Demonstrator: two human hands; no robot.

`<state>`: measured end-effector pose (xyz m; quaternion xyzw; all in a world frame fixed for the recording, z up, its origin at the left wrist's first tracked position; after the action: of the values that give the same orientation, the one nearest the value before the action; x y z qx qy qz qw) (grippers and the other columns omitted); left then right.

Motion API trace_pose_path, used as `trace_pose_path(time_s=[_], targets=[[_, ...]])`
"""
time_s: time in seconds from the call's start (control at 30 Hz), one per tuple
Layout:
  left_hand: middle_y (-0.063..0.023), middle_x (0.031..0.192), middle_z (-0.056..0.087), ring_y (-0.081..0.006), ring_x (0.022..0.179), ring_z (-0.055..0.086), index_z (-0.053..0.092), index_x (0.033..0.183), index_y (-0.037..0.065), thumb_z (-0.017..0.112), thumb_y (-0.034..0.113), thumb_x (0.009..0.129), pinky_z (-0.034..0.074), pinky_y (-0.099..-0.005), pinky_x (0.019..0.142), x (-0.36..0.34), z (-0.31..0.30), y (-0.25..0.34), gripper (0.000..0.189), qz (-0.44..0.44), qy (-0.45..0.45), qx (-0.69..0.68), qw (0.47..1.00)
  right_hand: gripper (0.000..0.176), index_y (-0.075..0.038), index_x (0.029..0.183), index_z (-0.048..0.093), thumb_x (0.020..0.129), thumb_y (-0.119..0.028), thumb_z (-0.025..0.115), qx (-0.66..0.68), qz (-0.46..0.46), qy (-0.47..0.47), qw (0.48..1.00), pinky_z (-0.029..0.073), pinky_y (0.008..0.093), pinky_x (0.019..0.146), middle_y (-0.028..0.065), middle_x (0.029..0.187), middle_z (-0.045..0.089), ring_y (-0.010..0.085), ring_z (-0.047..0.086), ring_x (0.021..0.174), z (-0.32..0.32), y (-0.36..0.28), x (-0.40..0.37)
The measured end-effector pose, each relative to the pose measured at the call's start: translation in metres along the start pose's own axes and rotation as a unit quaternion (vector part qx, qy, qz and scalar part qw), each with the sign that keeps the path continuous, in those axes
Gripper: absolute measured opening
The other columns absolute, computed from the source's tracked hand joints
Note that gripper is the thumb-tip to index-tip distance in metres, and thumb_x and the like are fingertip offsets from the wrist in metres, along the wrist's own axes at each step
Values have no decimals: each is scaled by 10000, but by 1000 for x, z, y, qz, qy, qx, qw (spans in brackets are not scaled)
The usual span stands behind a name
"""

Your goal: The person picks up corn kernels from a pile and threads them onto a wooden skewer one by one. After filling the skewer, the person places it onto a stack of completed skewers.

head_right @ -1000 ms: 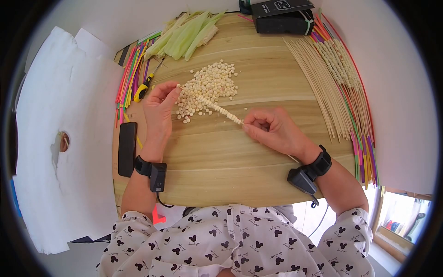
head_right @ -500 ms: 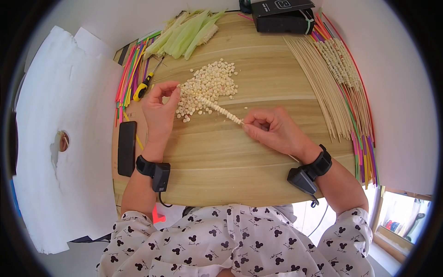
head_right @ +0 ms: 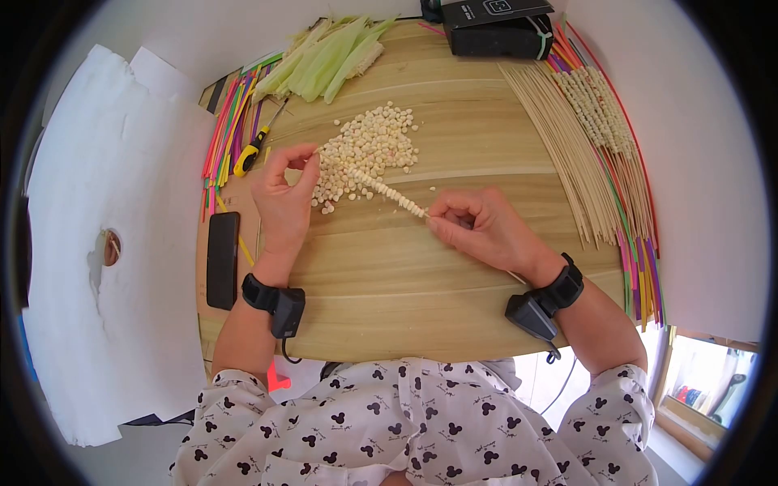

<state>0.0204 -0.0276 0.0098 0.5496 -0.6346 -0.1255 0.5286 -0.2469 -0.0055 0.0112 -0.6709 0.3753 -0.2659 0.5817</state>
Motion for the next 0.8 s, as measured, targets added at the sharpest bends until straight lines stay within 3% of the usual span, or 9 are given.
trace_pose_path(time_s=[0.7, 0.8], targets=[[-30, 862, 618, -94, 786, 561, 668, 984, 15, 633, -54, 803, 459, -223, 689, -15, 18, 15, 197, -2, -64, -62, 996, 104, -20, 879, 599, 924, -113, 595, -2, 2, 7, 1000, 300, 190, 508, -82, 645, 476, -4, 378, 591, -1, 1, 0], [-77, 863, 640, -153, 749, 590, 658, 928, 18, 642, -56, 771, 472, -263, 680, -16, 19, 20, 175, 14, -62, -56, 996, 105, -18, 880, 597, 926, -112, 592, 5, 4, 4, 1000, 301, 190, 509, -82, 643, 472, -4, 378, 592, -1, 2, 0]])
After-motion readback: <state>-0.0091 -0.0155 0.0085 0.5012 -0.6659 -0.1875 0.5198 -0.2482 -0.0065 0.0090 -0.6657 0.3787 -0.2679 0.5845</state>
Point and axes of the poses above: each hand's wrist, its own x-axis towards the middle knuckle, its own z-axis out of the palm, y = z × x, the point moved 2 cm from there along x, towards the middle knuckle
